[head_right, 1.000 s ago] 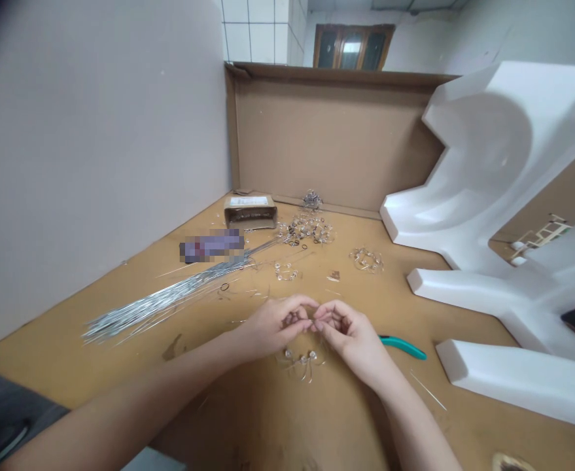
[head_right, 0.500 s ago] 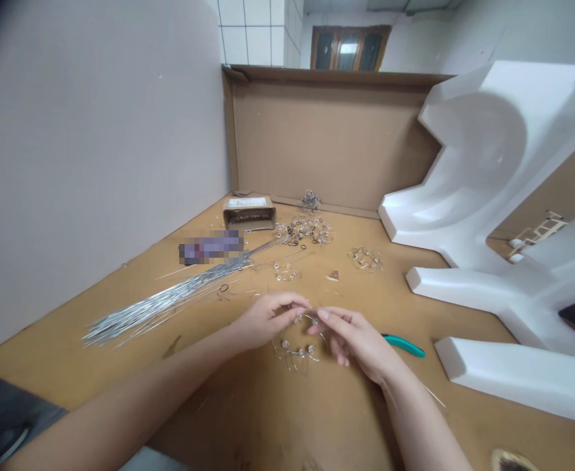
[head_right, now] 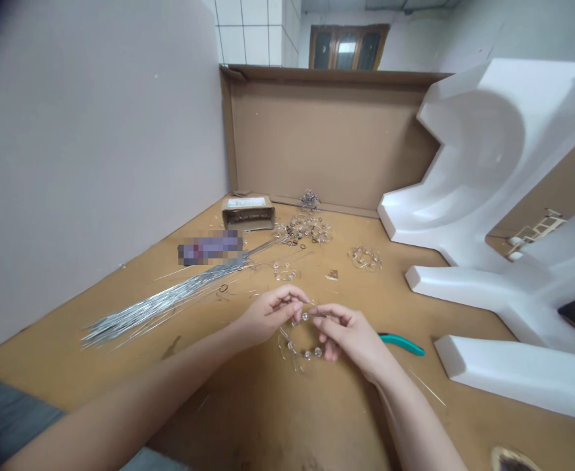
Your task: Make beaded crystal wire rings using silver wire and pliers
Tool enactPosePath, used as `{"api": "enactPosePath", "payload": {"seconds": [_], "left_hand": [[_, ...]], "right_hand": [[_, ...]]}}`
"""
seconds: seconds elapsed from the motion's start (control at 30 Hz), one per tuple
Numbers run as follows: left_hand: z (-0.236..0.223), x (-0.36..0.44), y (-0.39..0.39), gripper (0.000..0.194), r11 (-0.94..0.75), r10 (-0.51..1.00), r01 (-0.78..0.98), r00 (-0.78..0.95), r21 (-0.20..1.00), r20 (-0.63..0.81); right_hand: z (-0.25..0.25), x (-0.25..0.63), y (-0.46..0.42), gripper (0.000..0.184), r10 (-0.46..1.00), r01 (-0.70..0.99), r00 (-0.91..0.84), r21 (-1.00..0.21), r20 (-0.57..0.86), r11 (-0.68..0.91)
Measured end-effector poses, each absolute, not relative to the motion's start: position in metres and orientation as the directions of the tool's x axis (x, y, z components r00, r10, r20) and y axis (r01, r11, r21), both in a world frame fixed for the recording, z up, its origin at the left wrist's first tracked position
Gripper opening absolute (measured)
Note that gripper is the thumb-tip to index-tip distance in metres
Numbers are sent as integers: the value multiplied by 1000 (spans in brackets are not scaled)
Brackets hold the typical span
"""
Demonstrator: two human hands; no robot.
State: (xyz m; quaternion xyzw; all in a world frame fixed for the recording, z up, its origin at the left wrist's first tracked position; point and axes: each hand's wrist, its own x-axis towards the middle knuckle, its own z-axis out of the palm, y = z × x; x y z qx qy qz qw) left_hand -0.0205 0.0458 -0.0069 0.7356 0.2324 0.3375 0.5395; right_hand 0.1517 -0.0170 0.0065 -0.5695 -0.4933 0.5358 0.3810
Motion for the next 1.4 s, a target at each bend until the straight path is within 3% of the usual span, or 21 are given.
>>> {"api": "enactPosePath", "payload": {"seconds": [0.17, 0.37, 0.5, 0.73, 0.9, 1.07, 1.17, 1.3, 1.4], "left_hand": [[-9, -19, 42, 19, -346, 704, 28, 669, 938, 240], [-7, -19, 38, 20, -463, 712, 177, 658, 869, 245], [-6, -20, 39, 21, -539, 713, 247, 644, 805, 279], [-4, -20, 40, 23, -673, 657, 293, 658, 679, 367], [-7, -18, 40, 24, -709, 658, 352, 641, 612, 394], [-12, -16, 40, 23, -741, 652, 420, 639, 525, 409], [-12, -15, 40, 23, -793, 594, 419, 693, 442, 408], [-11, -15, 39, 22, -824, 557, 427, 727, 371, 401], [-10, -16, 41, 22, -818, 558, 387, 713, 426, 424]], "right_hand": [[2, 145, -15, 29, 989, 330, 26, -933, -145, -145], [4, 147, -17, 8, 997, 491, 59, -868, -58, -80], [5, 146, -18, 11, 988, 475, 87, -866, -130, -156], [0, 149, -18, 13, 996, 501, 57, -860, -74, -93], [1, 145, -20, 15, 997, 652, 75, -757, 23, -32], [2, 136, -23, 37, 988, 792, 111, -610, 107, -23], [2, 135, -23, 41, 986, 846, 103, -533, 129, -19], [3, 137, -22, 34, 986, 859, 99, -511, 131, -19], [3, 141, -22, 19, 992, 828, 81, -561, 99, -11]]}}
